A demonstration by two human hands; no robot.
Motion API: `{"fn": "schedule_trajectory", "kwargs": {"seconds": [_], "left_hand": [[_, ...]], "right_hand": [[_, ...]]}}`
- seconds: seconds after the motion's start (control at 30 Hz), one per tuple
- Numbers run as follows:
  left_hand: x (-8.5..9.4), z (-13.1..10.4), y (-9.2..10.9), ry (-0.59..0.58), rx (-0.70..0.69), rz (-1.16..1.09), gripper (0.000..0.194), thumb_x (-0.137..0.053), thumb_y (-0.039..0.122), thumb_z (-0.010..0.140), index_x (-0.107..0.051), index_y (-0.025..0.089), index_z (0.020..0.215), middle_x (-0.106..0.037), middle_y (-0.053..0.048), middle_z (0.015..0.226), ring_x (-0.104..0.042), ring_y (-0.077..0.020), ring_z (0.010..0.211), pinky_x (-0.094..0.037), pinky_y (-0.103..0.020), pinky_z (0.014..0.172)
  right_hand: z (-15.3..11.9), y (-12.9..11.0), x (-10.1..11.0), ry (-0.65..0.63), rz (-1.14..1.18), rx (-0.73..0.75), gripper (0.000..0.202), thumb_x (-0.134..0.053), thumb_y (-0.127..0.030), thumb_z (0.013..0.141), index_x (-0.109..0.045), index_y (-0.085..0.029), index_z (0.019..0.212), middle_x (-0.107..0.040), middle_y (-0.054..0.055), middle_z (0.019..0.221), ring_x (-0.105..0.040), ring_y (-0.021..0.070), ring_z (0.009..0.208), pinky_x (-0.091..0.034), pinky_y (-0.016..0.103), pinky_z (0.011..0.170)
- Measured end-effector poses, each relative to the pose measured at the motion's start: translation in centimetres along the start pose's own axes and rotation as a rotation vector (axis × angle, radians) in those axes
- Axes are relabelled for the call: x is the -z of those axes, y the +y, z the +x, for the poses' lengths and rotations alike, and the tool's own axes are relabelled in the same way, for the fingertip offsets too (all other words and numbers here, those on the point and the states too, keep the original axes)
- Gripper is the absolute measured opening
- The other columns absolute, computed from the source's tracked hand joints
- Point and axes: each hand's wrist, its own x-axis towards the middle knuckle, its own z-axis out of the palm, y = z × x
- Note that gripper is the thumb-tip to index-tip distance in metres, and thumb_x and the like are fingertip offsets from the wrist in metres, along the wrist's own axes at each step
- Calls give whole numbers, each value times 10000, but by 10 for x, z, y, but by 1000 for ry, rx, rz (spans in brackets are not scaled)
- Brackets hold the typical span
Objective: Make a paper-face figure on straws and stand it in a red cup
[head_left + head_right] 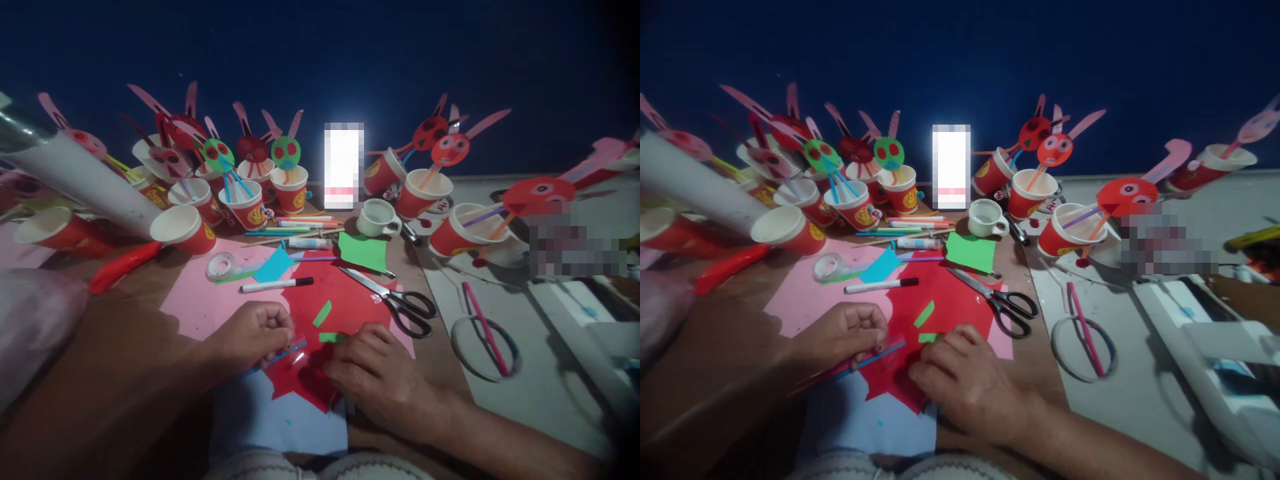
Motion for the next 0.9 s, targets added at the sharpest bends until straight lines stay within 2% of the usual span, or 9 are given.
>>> {"fn": "schedule_trajectory", "kwargs": {"seconds": [0.17, 0.27, 0.4, 0.67, 0.77, 0.9], "left_hand": [[-2, 3, 3, 14, 10, 10, 125, -587, 249, 735, -515, 152, 702, -516, 64, 500, -427, -58, 411, -351, -179, 396], [-2, 4, 3, 10, 12, -5, 94, -577, 223, 719, -516, 154, 704, -545, 54, 525, -443, -61, 413, -361, -181, 392], [-2, 6, 0, 3, 24, -20, 114, -587, 245, 705, -512, 159, 697, -534, 63, 483, -441, -66, 383, -358, -181, 371], [0, 10, 0, -48, 7, -7, 136, -592, 275, 715, -523, 158, 703, -533, 51, 481, -444, -75, 374, -351, -195, 383], [0, 9, 1, -20, -3, 53, 141, -565, 285, 738, -528, 163, 679, -511, 52, 503, -444, -80, 410, -348, -199, 410], [0, 8, -3, 81, -117, 283, 156, -542, 276, 771, -573, 156, 676, -467, 46, 549, -422, -90, 511, -324, -209, 480]], "right_hand": [[12, 3, -4, -17, -74, 27, 161, -502, -128, 906, -606, -179, 1017, -658, 23, 867, -500, 155, 750, -322, 327, 703], [16, 5, -9, -57, -100, 55, 192, -514, -144, 906, -606, -190, 1069, -663, 27, 916, -515, 168, 802, -333, 339, 737], [20, 6, -14, -38, -106, 71, 171, -527, -176, 910, -622, -185, 1052, -663, 27, 877, -519, 162, 796, -337, 337, 741], [27, 5, -14, 26, -94, 123, 144, -517, -142, 911, -650, -195, 925, -657, 16, 807, -525, 151, 798, -333, 323, 736], [26, 4, -18, 40, -89, 113, 109, -542, -154, 901, -643, -193, 887, -651, 4, 794, -519, 139, 776, -329, 316, 726], [23, 3, -21, 30, -99, 87, 100, -543, -148, 898, -630, -193, 881, -656, 4, 838, -514, 139, 773, -324, 320, 726]]}}
